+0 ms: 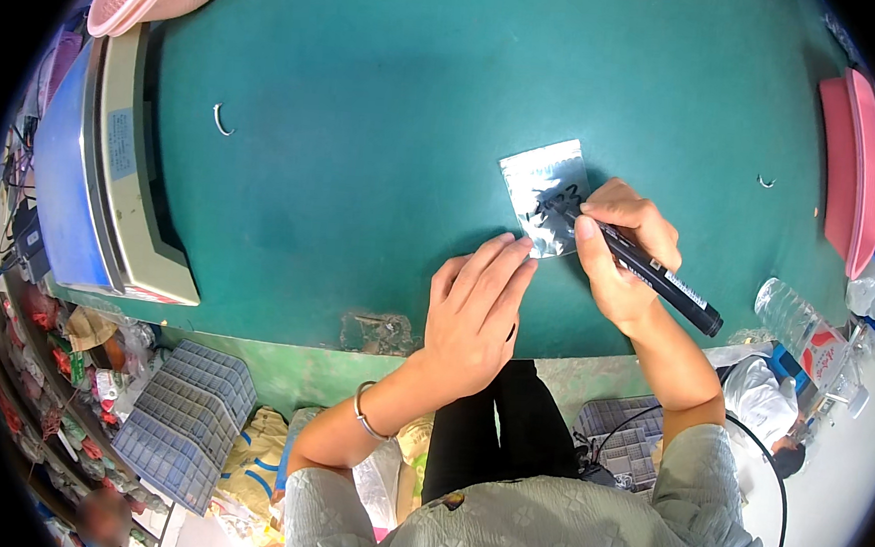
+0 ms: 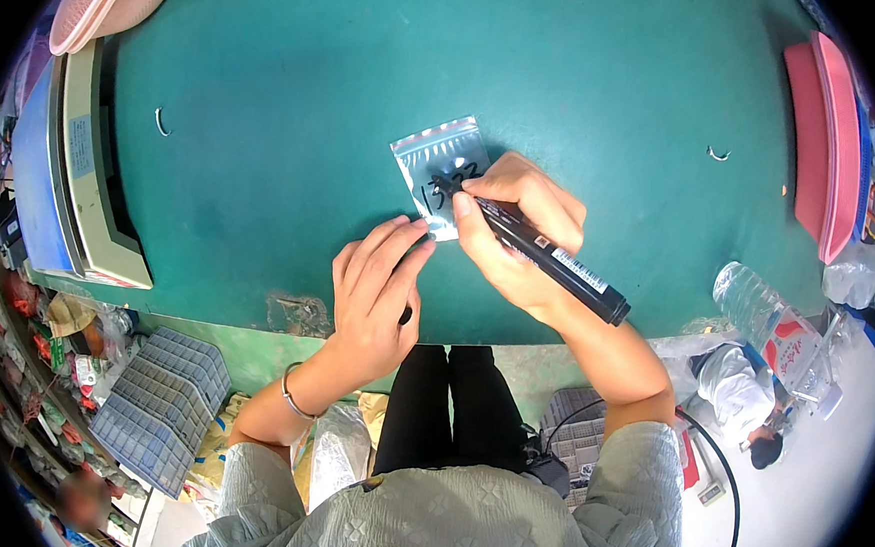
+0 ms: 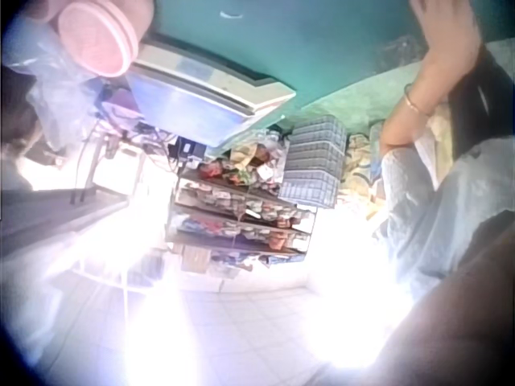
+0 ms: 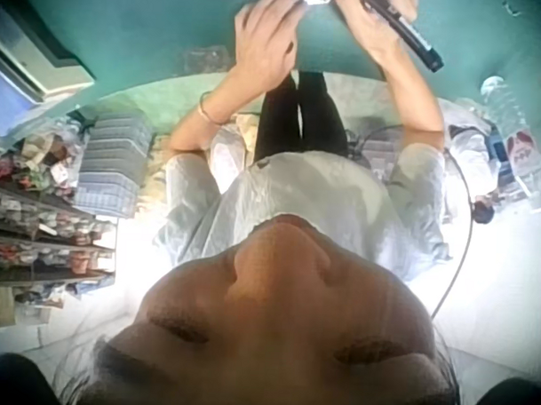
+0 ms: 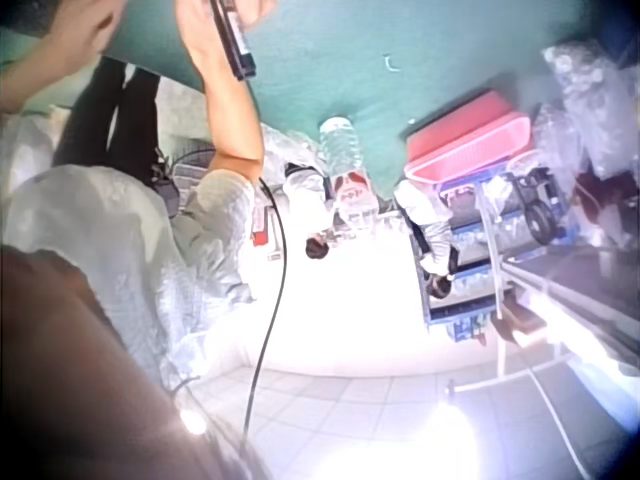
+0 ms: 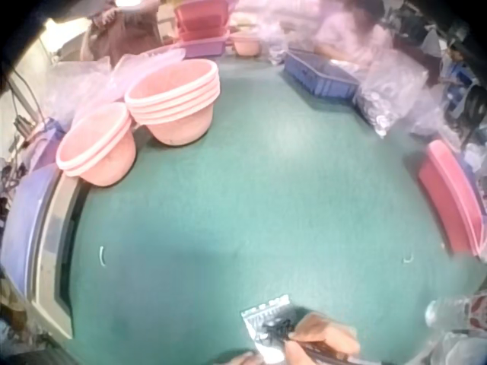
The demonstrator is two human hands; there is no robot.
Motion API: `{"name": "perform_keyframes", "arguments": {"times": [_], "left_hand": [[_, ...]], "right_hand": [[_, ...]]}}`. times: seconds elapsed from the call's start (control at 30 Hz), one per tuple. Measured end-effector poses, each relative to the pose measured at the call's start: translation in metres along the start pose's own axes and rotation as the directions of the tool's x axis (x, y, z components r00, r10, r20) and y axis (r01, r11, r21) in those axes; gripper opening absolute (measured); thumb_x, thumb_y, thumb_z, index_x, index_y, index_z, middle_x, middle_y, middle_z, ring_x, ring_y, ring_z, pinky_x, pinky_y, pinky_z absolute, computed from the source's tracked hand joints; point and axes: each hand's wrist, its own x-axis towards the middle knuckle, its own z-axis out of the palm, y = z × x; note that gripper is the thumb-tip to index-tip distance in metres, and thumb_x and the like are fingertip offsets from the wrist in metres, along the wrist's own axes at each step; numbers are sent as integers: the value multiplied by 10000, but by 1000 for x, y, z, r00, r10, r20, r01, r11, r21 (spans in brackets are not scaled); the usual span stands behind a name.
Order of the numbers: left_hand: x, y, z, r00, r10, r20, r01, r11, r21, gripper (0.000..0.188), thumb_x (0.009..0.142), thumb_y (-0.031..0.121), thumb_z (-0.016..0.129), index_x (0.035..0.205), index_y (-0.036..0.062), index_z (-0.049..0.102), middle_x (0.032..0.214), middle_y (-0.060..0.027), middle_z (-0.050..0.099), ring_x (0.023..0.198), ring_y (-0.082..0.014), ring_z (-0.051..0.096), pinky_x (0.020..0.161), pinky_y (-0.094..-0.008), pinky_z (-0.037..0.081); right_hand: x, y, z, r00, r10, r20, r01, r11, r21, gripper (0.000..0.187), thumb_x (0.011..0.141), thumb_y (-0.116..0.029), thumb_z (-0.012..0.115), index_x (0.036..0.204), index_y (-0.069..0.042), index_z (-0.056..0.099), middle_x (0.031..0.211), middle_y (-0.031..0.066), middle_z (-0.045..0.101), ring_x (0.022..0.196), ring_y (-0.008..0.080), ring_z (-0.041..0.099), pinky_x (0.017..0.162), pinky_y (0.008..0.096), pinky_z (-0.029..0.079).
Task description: The person writes on a small plastic bag with a black marker, then walks to a shelf to retrieve a bag of metal rings. They pour the rings onto a green table and begin sorting them by hand, placing some into a pink plastic bin. Another person is visible in the background working at a separate table.
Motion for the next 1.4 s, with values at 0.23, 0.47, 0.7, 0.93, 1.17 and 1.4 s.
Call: {"name": "perform_keyframes", "arguments": {"times": [0.23,0.47,0.7,0.93,1.17,1.4], "left_hand": [[2,1,2,999,-18,44,14,996,87,440,643,-74,568,1083,-62,560,1162,-125,541,1081,-278,516,858,-377,359],[2,-1,5,999,-15,36,12,995,99,449,635,-76,571,1083,-57,561,1152,-120,543,1063,-273,520,848,-370,361],[3,-3,3,998,23,57,-32,988,151,397,697,21,565,1081,-78,555,1154,-123,540,1082,-243,518,821,-331,388],[3,-7,4,998,24,55,-32,988,151,396,699,25,560,1080,-80,553,1151,-125,542,1079,-239,522,817,-325,389],[3,-4,4,999,31,37,-36,987,154,396,692,23,559,1074,-80,562,1134,-123,548,1071,-237,528,810,-320,387],[3,-5,5,999,32,35,-37,987,154,394,688,23,559,1068,-82,567,1130,-127,550,1068,-237,530,806,-318,388]], "right_hand": [[-1,-2,1,995,20,95,-11,995,-99,91,745,81,619,764,40,539,637,101,553,536,157,483,487,271,379],[0,0,1,993,16,118,-2,993,-119,94,740,81,623,759,40,541,632,101,552,529,161,483,484,273,381],[1,-1,4,996,44,71,-35,992,-121,140,674,72,671,710,16,548,593,90,529,497,167,498,445,264,380],[2,1,4,996,58,73,-50,992,-115,137,696,58,675,727,14,549,598,85,528,495,154,489,447,256,375],[2,-1,2,995,52,88,-41,991,-125,139,695,54,677,716,12,547,594,84,523,491,156,487,443,258,373],[2,-2,3,994,62,89,-50,990,-132,139,690,52,683,716,13,552,586,84,519,489,160,489,443,258,375]]}}
